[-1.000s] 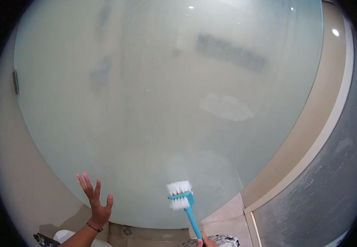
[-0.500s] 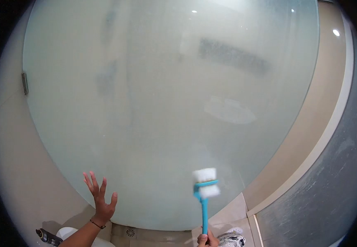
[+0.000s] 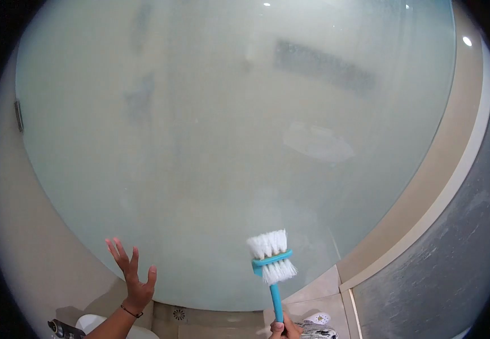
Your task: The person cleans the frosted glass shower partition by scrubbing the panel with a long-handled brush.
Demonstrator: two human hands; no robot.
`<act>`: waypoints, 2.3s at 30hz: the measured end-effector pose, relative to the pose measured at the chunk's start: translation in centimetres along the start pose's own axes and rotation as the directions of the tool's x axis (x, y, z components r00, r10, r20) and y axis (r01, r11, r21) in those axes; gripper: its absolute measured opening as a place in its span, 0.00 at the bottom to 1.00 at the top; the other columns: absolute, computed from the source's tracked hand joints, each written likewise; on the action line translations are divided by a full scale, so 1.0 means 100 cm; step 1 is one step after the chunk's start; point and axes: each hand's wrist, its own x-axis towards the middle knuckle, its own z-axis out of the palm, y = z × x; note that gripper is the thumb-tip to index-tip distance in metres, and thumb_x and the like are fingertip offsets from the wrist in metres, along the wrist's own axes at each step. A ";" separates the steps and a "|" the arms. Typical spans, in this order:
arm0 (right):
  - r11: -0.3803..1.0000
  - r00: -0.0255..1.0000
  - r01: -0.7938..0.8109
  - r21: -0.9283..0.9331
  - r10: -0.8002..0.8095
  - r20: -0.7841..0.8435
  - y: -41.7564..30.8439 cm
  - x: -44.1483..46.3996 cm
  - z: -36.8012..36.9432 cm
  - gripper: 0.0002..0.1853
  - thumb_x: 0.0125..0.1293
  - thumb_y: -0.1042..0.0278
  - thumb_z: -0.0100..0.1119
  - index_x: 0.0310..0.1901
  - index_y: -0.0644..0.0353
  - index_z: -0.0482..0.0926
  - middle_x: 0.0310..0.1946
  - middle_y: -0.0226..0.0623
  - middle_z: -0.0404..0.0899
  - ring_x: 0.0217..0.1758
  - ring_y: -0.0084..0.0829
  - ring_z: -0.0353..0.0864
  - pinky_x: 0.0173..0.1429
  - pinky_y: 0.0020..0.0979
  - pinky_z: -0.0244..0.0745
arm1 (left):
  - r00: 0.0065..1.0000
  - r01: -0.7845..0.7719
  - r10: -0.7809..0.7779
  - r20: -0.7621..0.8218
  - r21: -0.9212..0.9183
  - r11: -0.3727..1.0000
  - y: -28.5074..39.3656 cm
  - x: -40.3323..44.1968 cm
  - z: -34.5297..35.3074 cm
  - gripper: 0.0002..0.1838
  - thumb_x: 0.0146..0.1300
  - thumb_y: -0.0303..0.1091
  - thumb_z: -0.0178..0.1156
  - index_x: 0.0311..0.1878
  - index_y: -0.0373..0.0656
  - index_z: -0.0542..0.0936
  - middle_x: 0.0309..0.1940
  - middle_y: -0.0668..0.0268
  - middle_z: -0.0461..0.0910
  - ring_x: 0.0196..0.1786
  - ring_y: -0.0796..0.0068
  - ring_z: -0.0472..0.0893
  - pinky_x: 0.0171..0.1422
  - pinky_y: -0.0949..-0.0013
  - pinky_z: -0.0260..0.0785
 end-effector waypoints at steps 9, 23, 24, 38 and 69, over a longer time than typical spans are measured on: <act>0.998 0.999 -0.024 0.056 0.022 0.037 0.008 0.006 -0.009 0.11 0.69 0.66 0.57 0.39 0.67 0.82 0.17 0.38 0.71 0.19 0.33 0.68 0.27 0.34 0.64 | 1.000 -0.014 0.014 -0.011 0.033 0.999 0.000 0.001 0.001 0.42 0.60 0.30 0.60 0.77 0.61 0.55 0.80 0.54 0.34 0.80 0.41 0.28 0.77 0.36 0.30; 0.969 0.965 -0.221 0.112 0.200 0.171 0.028 -0.023 0.006 0.14 0.71 0.64 0.55 0.45 0.67 0.82 0.20 0.40 0.74 0.21 0.35 0.70 0.29 0.35 0.65 | 0.999 -0.039 0.039 0.002 0.020 0.999 -0.001 0.004 -0.002 0.40 0.61 0.33 0.60 0.77 0.58 0.57 0.80 0.52 0.34 0.80 0.40 0.28 0.76 0.33 0.23; 0.993 0.979 -0.091 0.072 0.077 0.187 0.030 -0.025 0.008 0.13 0.70 0.65 0.56 0.45 0.67 0.82 0.20 0.41 0.74 0.21 0.36 0.70 0.28 0.35 0.65 | 0.999 -0.040 0.040 0.002 0.022 0.999 -0.002 0.004 -0.001 0.40 0.61 0.32 0.60 0.77 0.57 0.57 0.80 0.52 0.34 0.80 0.40 0.28 0.76 0.33 0.23; 0.993 0.983 0.106 0.058 -0.114 0.146 0.028 -0.010 0.009 0.08 0.62 0.70 0.61 0.36 0.67 0.82 0.20 0.43 0.73 0.20 0.42 0.70 0.28 0.40 0.63 | 0.999 -0.046 0.047 -0.020 0.029 0.998 -0.006 0.002 0.003 0.40 0.62 0.33 0.59 0.77 0.60 0.56 0.80 0.54 0.34 0.79 0.40 0.27 0.76 0.35 0.28; 0.973 0.992 -0.067 0.223 0.042 0.115 0.001 -0.008 0.022 0.16 0.67 0.62 0.57 0.42 0.69 0.83 0.15 0.37 0.73 0.19 0.24 0.74 0.25 0.27 0.65 | 0.998 -0.062 0.062 0.001 0.016 0.998 0.001 0.009 -0.002 0.41 0.61 0.33 0.61 0.77 0.56 0.57 0.80 0.51 0.35 0.80 0.40 0.28 0.76 0.32 0.22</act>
